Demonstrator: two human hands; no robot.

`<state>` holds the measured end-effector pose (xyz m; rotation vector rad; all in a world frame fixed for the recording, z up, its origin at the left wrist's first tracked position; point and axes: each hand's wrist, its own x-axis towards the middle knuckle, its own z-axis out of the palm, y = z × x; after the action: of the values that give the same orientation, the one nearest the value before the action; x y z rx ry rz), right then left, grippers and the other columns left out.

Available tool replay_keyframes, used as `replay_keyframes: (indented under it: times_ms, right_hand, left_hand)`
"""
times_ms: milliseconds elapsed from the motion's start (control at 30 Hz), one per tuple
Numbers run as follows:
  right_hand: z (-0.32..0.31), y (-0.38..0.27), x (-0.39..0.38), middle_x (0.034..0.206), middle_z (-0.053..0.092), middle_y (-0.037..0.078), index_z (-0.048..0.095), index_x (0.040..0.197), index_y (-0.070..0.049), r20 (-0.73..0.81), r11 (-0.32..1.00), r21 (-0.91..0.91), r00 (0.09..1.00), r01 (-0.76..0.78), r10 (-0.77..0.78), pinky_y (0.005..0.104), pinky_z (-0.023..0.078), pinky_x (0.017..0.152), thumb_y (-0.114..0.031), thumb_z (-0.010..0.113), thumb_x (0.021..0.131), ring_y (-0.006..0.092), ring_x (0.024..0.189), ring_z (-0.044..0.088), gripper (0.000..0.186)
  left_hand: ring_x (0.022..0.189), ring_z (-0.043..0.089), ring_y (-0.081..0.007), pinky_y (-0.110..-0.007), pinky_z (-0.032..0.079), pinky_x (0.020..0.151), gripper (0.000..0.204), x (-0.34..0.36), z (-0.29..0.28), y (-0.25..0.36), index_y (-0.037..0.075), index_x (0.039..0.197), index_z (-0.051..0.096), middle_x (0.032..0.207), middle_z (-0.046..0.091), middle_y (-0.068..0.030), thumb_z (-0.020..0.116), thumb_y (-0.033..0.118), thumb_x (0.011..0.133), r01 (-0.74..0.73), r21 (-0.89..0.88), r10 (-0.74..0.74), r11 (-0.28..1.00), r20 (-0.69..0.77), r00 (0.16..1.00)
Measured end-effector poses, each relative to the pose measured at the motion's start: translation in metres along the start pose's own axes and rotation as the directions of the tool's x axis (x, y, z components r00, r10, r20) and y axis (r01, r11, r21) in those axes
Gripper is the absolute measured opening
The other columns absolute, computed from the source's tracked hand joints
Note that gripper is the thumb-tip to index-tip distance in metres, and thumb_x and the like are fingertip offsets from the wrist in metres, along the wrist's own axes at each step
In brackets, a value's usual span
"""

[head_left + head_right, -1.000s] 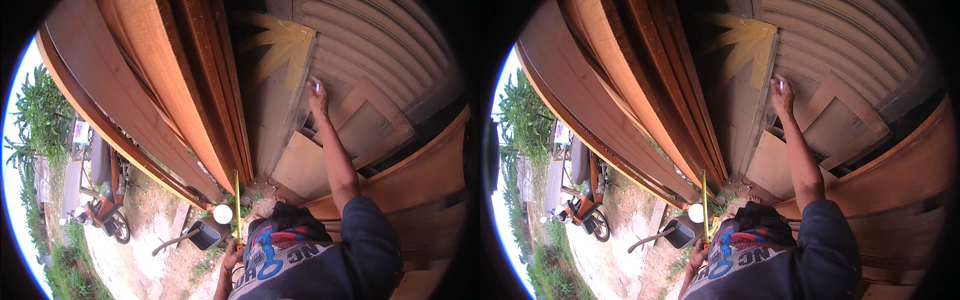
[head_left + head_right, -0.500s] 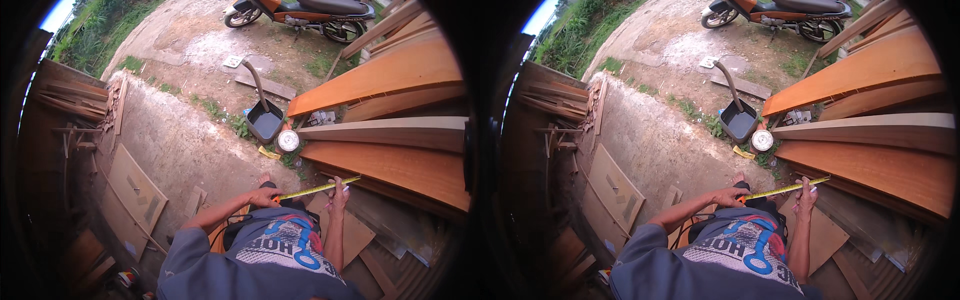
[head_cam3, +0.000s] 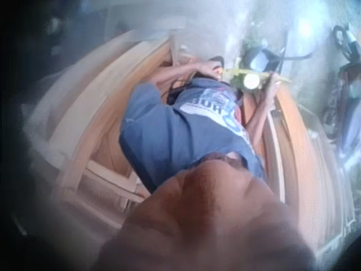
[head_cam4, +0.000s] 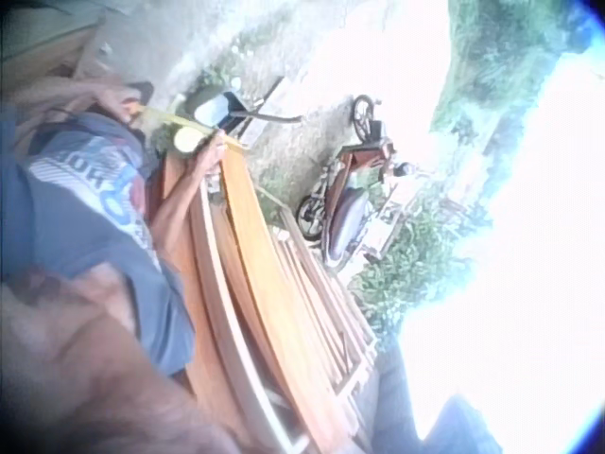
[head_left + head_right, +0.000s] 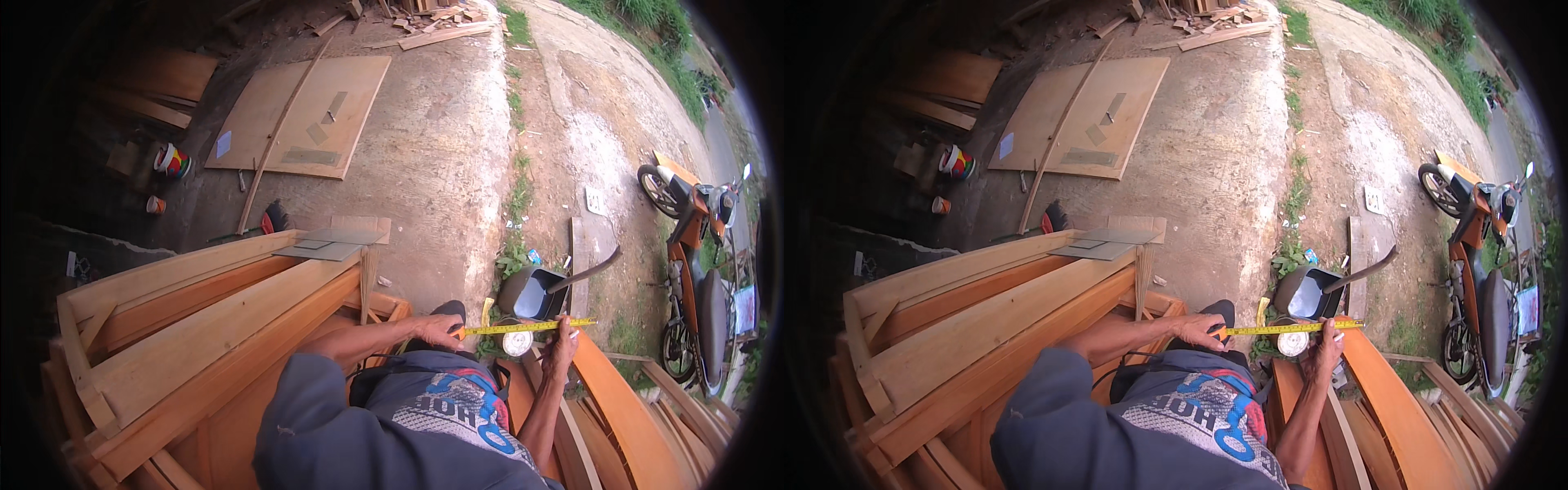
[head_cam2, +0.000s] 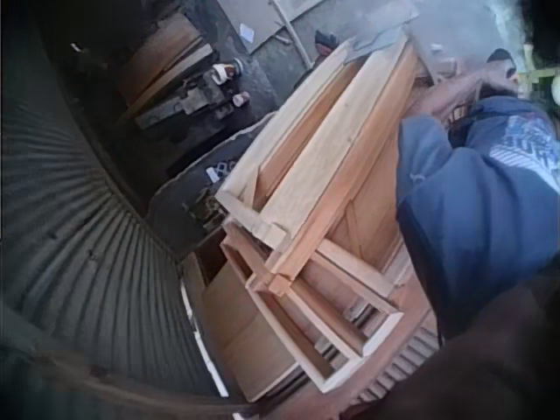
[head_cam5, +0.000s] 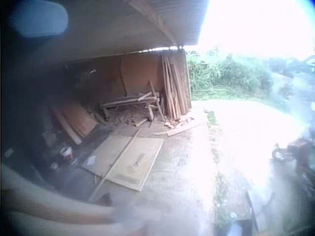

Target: The person measures and marks a rectangular glass pane using a wooden straightedge, a glass cutter, and a pencil. They record measurements on a notepad, then move the glass to a wooden rack and measure a wooden frame with a tape measure.

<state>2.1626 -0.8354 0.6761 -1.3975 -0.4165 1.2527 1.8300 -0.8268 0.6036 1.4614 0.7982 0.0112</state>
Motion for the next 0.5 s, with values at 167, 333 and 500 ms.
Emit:
replay_keyframes:
  times_ms: [167,333,500]
  right_hand:
    - [0.099,-0.001,0.079,0.057,0.04,-0.009,0.07,0.094,-0.004,0.216,0.924,-0.376,0.964,-0.064,0.154,0.0238,0.022,0.04,-0.035,0.065,0.098,0.003,0.043,0.032,0.031]
    - [0.23,0.035,0.128,0.051,0.04,-0.008,0.068,0.082,-0.009,0.505,0.746,-0.665,0.766,0.051,0.398,0.0258,0.02,0.038,-0.04,0.065,0.097,0.0031,0.04,0.032,0.034]
    - [0.344,0.064,0.159,0.061,0.059,0.003,0.072,0.088,0.001,0.729,0.491,-0.677,0.406,0.548,0.551,0.0314,0.042,0.054,-0.052,0.065,0.094,0.0115,0.058,0.052,0.054]
  left_hand:
    - [0.093,0.063,-0.0259,-0.037,0.05,0.075,0.081,-0.03,-0.029,-0.03,-0.004,0.119,0.049,0.099,0.063,-0.0179,0.077,0.059,0.075,0.035,-0.097,-0.066,0.995,-0.327,0.943]
    - [0.092,0.056,-0.0171,-0.033,0.048,0.077,0.068,-0.04,-0.083,-0.054,0.001,0.117,0.052,0.099,0.057,-0.0086,0.079,0.051,0.08,-0.055,-0.272,-0.102,0.961,-0.531,0.841]
    - [0.093,0.058,-0.0171,-0.033,0.05,0.084,0.075,-0.063,-0.151,-0.072,0.001,0.127,0.05,0.1,0.061,-0.0088,0.081,0.049,0.079,-0.078,-0.521,-0.334,0.85,-0.648,0.684]
